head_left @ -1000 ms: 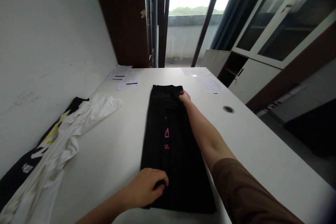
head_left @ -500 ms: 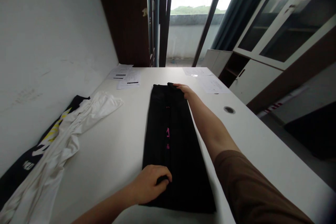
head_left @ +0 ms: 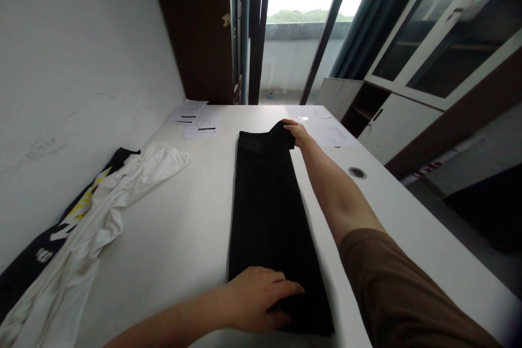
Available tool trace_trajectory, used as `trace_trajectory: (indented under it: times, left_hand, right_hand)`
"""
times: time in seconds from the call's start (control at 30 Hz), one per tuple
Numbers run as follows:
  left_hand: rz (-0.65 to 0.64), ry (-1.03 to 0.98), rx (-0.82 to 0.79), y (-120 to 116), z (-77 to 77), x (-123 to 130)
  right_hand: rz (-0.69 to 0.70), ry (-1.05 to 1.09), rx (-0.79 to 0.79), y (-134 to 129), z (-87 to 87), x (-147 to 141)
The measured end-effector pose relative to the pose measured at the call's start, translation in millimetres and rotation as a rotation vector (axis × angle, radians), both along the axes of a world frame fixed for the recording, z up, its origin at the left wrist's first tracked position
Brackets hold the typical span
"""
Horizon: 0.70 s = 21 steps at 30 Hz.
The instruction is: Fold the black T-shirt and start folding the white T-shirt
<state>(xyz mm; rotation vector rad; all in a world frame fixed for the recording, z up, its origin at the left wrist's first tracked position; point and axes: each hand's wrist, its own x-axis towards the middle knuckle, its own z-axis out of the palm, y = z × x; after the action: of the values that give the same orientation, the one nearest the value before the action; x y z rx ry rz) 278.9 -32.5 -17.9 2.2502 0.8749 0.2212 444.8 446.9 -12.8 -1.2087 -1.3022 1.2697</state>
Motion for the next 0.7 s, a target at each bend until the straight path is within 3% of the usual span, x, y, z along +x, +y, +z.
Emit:
trace_trajectory:
  times: [0.13,0.23,0.3,0.47,0.57,0.7]
  left_hand:
    - [0.169,-0.039,0.069,15,-0.5,-11]
    - [0.293,-0.002,0.183,31,-8.4,-20]
    - [0.309,0.045,0.243,39,-18.3,-24]
    - [0.189,0.139,0.294,40,-39.8,-23]
    - [0.137,0.143,0.302,34,-42.0,-22]
    - [0.097,0.145,0.308,30,-40.6,-22]
  right_hand:
    - [-0.137,-0.341,-0.107,-14,-38.8,20]
    - [-0.154,-0.413,-0.13,-27,-58.3,27]
    - [-0.163,-0.485,-0.101,-34,-65.5,27]
    - [-0.134,-0.934,0.106,-44,-70.4,26]
    - [-0.097,-1.015,0.146,-45,-64.8,24]
    - [-0.162,-1.048,0.18,-44,-50.6,8]
